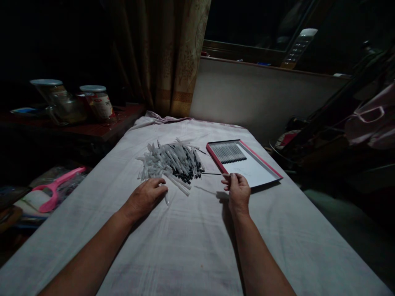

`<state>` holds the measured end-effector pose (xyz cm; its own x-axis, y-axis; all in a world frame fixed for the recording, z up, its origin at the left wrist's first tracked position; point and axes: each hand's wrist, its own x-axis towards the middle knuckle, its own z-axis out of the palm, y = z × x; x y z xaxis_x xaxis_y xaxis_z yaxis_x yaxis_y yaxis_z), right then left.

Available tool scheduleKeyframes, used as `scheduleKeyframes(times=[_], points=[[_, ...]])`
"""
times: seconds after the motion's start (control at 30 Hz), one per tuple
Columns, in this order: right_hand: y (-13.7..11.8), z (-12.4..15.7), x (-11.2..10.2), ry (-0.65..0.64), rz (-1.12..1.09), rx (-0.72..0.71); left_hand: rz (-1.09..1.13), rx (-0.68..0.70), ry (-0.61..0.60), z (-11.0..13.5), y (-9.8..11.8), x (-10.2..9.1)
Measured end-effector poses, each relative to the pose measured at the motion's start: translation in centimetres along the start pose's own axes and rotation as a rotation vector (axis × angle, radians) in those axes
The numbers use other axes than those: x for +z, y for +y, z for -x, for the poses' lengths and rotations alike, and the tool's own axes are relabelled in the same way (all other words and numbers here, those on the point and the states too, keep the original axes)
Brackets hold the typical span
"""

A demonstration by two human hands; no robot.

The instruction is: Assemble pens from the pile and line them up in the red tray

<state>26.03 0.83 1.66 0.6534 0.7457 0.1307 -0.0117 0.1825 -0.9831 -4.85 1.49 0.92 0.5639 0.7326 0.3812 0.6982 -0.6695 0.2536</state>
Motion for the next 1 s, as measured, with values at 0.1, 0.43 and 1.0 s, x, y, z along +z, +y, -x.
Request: scheduleKeyframes(times=[0.1, 0.43, 1.0], points=[[-0.4, 0.5, 0.4, -0.039, -0.032, 0.0, -0.013, 0.074, -0.014, -0.3, 0.4, 0.2], [-0.9, 1.5, 1.3, -0.088, -0.09, 0.044, 0.639, -0.454, 0.463, -1.4, 2.8, -0.1], [-0.9, 5.4, 4.3, -0.232, -0.2, 0.255, 1.567, -0.951, 0.704, -2.8, 4.0, -0.5]])
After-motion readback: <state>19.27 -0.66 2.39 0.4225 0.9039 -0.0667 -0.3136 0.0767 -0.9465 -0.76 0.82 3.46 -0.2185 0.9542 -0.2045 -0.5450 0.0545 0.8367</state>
